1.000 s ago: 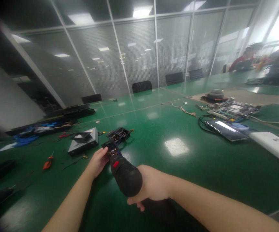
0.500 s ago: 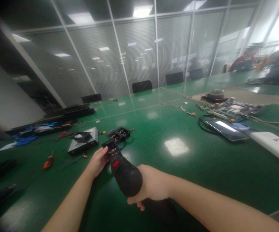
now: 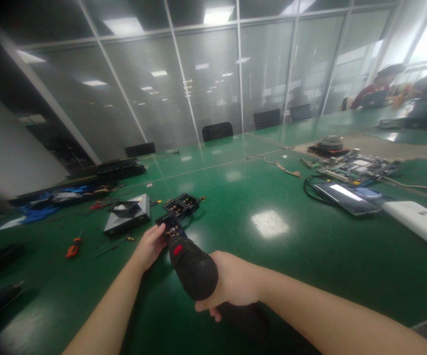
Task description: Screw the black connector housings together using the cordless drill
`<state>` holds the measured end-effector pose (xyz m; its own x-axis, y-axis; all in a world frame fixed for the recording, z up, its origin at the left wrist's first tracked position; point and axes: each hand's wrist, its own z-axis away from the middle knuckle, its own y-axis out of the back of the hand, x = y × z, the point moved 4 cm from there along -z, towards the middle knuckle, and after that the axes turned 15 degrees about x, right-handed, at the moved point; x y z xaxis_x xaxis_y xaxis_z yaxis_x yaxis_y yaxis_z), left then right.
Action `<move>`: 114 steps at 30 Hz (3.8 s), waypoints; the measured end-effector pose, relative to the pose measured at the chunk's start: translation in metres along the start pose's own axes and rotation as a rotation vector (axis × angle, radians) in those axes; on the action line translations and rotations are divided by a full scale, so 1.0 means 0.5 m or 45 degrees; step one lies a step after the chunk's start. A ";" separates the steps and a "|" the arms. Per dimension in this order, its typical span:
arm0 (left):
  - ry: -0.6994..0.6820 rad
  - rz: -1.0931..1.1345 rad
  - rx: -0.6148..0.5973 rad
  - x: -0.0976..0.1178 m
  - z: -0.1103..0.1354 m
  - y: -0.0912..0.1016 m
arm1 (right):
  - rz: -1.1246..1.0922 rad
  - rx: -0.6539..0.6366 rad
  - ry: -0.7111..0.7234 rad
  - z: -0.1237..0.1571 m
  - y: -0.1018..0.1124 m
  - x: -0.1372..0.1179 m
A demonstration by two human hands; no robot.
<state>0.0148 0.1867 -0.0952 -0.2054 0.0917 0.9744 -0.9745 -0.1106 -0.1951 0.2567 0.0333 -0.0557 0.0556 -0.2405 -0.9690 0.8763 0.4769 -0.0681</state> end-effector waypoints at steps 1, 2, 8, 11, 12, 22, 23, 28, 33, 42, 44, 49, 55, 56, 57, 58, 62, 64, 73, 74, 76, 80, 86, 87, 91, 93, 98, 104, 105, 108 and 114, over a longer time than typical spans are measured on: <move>-0.001 -0.001 -0.001 0.000 0.000 0.000 | 0.001 -0.002 0.000 0.000 0.000 0.000; -0.004 -0.001 -0.002 0.001 0.001 -0.001 | -0.001 -0.004 0.001 -0.001 0.000 0.001; -0.011 -0.002 0.000 0.000 0.001 0.000 | 0.003 -0.029 0.025 0.000 0.000 0.000; -0.004 0.010 0.008 -0.001 0.003 -0.001 | 0.007 -0.008 0.002 0.003 0.000 0.000; 0.002 0.018 0.009 -0.001 0.003 -0.002 | 0.016 -0.002 -0.001 0.004 0.000 0.001; 0.020 0.045 0.004 -0.001 0.005 -0.005 | 0.062 -0.015 0.022 0.006 0.000 -0.003; 0.019 0.044 0.003 -0.001 0.005 -0.005 | 0.068 -0.013 0.024 0.006 0.001 -0.005; 0.013 0.038 -0.009 0.000 0.005 -0.006 | 0.077 -0.020 -0.015 0.009 0.000 -0.011; 0.010 0.034 -0.011 0.000 0.005 -0.005 | 0.066 -0.026 0.004 0.011 0.000 -0.010; -0.001 0.019 -0.022 -0.001 0.003 -0.003 | 0.053 -0.043 0.008 0.008 -0.001 -0.005; 0.001 0.025 -0.026 0.000 0.003 -0.004 | 0.052 -0.031 0.006 0.007 0.000 -0.004; -0.007 0.023 -0.019 0.000 0.002 -0.004 | 0.063 -0.036 0.004 0.007 -0.001 -0.006; -0.009 0.005 -0.017 0.001 0.004 -0.004 | 0.071 -0.032 0.010 0.008 0.000 -0.009; -0.012 0.004 -0.015 0.002 0.004 -0.004 | 0.073 -0.033 0.013 0.008 0.000 -0.009; -0.016 0.005 -0.013 0.002 0.005 -0.005 | 0.076 -0.039 0.015 0.008 0.000 -0.008; -0.018 0.006 -0.013 0.003 0.005 -0.005 | 0.075 -0.047 0.014 0.008 0.000 -0.008; -0.013 0.002 -0.017 0.003 0.006 -0.006 | 0.080 -0.055 0.011 0.008 0.002 -0.008; -0.009 0.000 -0.014 0.003 0.006 -0.006 | 0.093 -0.058 0.020 0.009 0.003 -0.010; -0.004 0.015 -0.013 -0.002 0.000 -0.004 | 0.038 -0.048 0.014 0.008 0.000 -0.004; -0.006 0.017 -0.015 -0.003 0.000 -0.003 | 0.040 -0.042 0.011 0.008 0.000 -0.003; -0.006 0.019 -0.020 -0.003 0.000 -0.004 | 0.041 -0.022 -0.008 0.008 -0.001 -0.002; -0.010 0.017 -0.017 -0.004 -0.001 -0.004 | 0.046 0.003 -0.010 0.009 0.000 -0.006; -0.004 0.024 -0.018 -0.005 -0.002 -0.003 | 0.082 -0.036 -0.002 0.008 0.001 -0.009; -0.003 0.028 -0.020 -0.005 -0.002 -0.003 | 0.077 -0.033 0.002 0.008 0.001 -0.008; -0.003 0.029 -0.023 -0.004 0.000 -0.005 | 0.081 -0.043 0.039 0.008 0.002 -0.009; -0.008 0.022 -0.015 -0.003 0.001 -0.005 | 0.076 -0.049 0.041 0.008 0.002 -0.009; -0.013 0.016 -0.015 -0.002 0.001 -0.004 | 0.070 -0.037 0.029 0.010 0.002 -0.012; -0.011 0.016 -0.011 0.000 0.002 -0.005 | 0.057 -0.017 0.010 0.010 0.001 -0.010; -0.007 0.020 -0.012 0.000 0.003 -0.005 | 0.057 -0.018 0.010 0.010 0.001 -0.008; 0.001 0.031 -0.027 0.000 0.003 -0.007 | 0.082 -0.046 0.036 0.007 0.001 -0.006; 0.018 0.040 -0.008 -0.002 0.000 -0.006 | 0.055 -0.035 0.032 0.007 0.002 -0.006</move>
<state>0.0180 0.1867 -0.0957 -0.2374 0.1022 0.9660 -0.9681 -0.1073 -0.2265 0.2588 0.0317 -0.0521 0.0810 -0.1977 -0.9769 0.8599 0.5095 -0.0318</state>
